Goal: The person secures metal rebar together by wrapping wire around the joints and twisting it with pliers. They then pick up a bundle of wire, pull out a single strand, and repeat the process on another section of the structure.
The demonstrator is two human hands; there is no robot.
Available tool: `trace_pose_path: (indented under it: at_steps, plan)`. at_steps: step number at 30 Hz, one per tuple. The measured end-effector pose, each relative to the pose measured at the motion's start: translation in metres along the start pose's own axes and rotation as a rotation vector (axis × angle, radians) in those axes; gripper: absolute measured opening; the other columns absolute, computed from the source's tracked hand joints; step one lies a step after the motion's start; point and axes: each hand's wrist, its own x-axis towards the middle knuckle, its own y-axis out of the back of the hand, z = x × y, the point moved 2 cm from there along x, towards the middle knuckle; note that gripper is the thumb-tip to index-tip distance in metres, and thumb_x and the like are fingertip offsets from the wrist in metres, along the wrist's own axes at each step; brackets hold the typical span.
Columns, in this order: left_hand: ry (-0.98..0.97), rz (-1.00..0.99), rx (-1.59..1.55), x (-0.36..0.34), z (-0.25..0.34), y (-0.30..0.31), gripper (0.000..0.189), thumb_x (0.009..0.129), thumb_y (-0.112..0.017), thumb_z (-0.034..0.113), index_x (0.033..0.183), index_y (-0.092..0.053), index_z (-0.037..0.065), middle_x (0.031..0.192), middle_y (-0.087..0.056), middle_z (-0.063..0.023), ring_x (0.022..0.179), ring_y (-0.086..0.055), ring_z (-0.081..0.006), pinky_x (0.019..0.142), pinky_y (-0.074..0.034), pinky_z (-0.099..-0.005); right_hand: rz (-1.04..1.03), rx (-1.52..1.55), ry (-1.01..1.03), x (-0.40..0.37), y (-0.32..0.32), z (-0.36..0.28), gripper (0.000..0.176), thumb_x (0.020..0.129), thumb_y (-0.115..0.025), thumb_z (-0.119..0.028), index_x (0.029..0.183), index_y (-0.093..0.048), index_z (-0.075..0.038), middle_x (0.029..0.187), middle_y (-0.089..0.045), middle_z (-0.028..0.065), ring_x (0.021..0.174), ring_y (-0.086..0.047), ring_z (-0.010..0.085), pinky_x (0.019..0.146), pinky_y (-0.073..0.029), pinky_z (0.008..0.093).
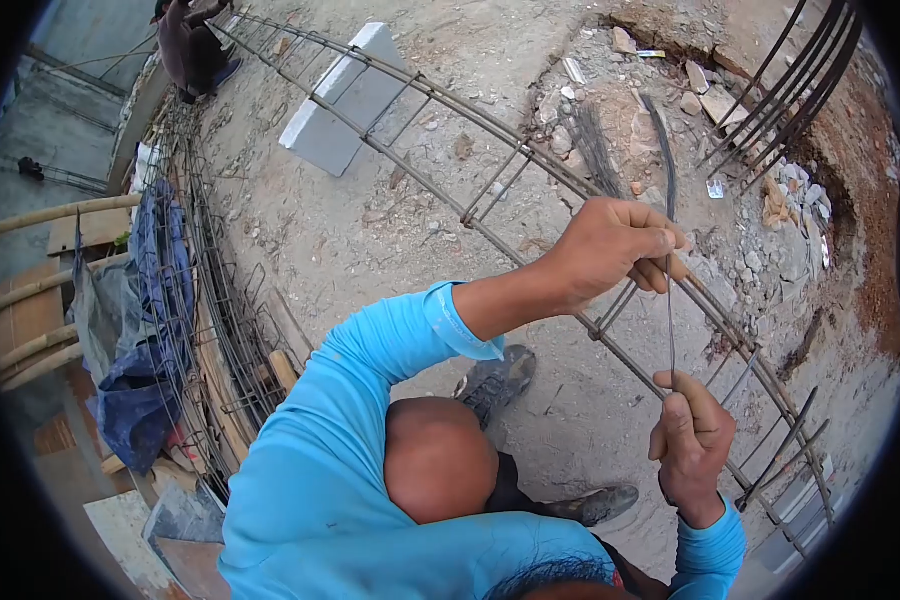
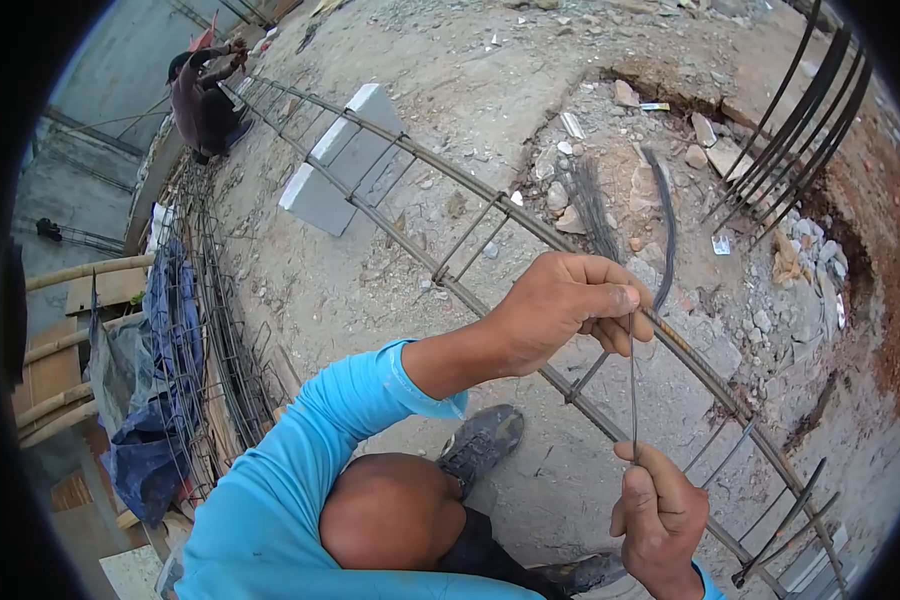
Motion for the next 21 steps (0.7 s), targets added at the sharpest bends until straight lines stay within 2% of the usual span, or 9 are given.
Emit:
trace_pose_path:
  at_steps: [1,6,9,12,14,15,16,18,21]
  plan:
    - [-0.013,0.019,0.032,0.008,0.006,0.009,0.023,0.095,-0.061,0.011,0.107,-0.066,-0.008,0.089,-0.073,-0.0188,0.069,-0.070,-0.0188,0.065,-0.056,-0.0294,0.040,0.026,-0.005,0.001,-0.008,-0.006,0.040,0.103,-0.054,-0.032,0.111,-0.063,0.007,0.053,-0.051,-0.0008,0.040,-0.045,0.0064,0.040,-0.030,0.0233]
    - [-0.060,-0.016,0.048,0.038,0.023,0.048,0.023,0.095,-0.062,0.011,0.107,-0.066,-0.008,0.090,-0.073,-0.0188,0.068,-0.070,-0.0177,0.064,-0.055,-0.0284,0.084,0.044,-0.082,0.007,-0.034,-0.018,0.039,0.102,-0.055,-0.033,0.108,-0.062,0.005,0.051,-0.050,-0.0003,0.039,-0.045,0.0070,0.039,-0.031,0.0229]
    - [-0.074,-0.046,0.124,0.044,0.021,0.057,0.023,0.096,-0.060,0.011,0.107,-0.066,-0.008,0.088,-0.073,-0.0177,0.069,-0.069,-0.0168,0.065,-0.055,-0.0276,0.142,0.062,-0.135,0.011,-0.045,-0.013,0.037,0.102,-0.054,-0.032,0.108,-0.061,0.004,0.051,-0.051,0.0007,0.038,-0.044,0.0072,0.039,-0.031,0.0233]
    - [-0.135,0.016,0.290,0.051,0.018,0.065,0.024,0.095,-0.061,0.014,0.103,-0.068,-0.007,0.084,-0.073,-0.0160,0.070,-0.068,-0.0167,0.064,-0.053,-0.0296,0.139,0.093,-0.175,0.015,-0.060,-0.015,0.035,0.103,-0.053,-0.030,0.109,-0.060,0.003,0.050,-0.052,0.0025,0.037,-0.042,0.0078,0.038,-0.032,0.0234]
    - [-0.326,0.028,0.771,0.056,0.027,0.064,0.024,0.092,-0.062,0.017,0.097,-0.070,-0.006,0.081,-0.072,-0.0154,0.069,-0.066,-0.0183,0.064,-0.051,-0.0339,0.115,0.131,-0.247,0.019,-0.065,-0.014,0.033,0.103,-0.053,-0.029,0.109,-0.060,0.003,0.050,-0.052,0.0034,0.037,-0.042,0.0082,0.038,-0.033,0.0233]
    - [-0.336,-0.002,0.871,0.060,0.029,0.067,0.025,0.090,-0.063,0.018,0.096,-0.071,-0.005,0.080,-0.071,-0.0156,0.069,-0.066,-0.0193,0.065,-0.051,-0.0358,0.051,0.256,-0.341,0.025,-0.067,-0.012,0.030,0.104,-0.051,-0.024,0.112,-0.059,0.004,0.052,-0.055,0.0057,0.038,-0.043,0.0093,0.039,-0.034,0.0243]
    - [-0.354,-0.065,0.950,0.066,0.031,0.065,0.025,0.089,-0.064,0.019,0.094,-0.072,-0.004,0.079,-0.071,-0.0158,0.069,-0.066,-0.0203,0.066,-0.050,-0.0377,0.024,0.383,-0.440,0.027,-0.065,-0.009,0.026,0.104,-0.049,-0.019,0.114,-0.057,0.004,0.055,-0.057,0.0080,0.039,-0.045,0.0104,0.040,-0.036,0.0252]
    - [-0.274,-0.116,1.116,0.080,0.035,0.062,0.025,0.089,-0.063,0.019,0.097,-0.072,-0.003,0.078,-0.070,-0.0174,0.069,-0.065,-0.0220,0.066,-0.050,-0.0377,0.021,0.540,-0.503,0.034,-0.067,-0.001,0.026,0.105,-0.047,-0.018,0.118,-0.054,0.004,0.059,-0.060,0.0114,0.042,-0.048,0.0119,0.042,-0.039,0.0256]
    - [-0.273,-0.202,1.187,0.101,0.025,0.061,0.025,0.087,-0.063,0.017,0.099,-0.072,-0.003,0.079,-0.070,-0.0205,0.070,-0.066,-0.0277,0.067,-0.050,-0.0401,0.086,0.571,-0.500,0.041,-0.067,0.011,0.026,0.105,-0.047,-0.020,0.118,-0.054,0.002,0.061,-0.060,0.0128,0.043,-0.049,0.0136,0.045,-0.044,0.0276]
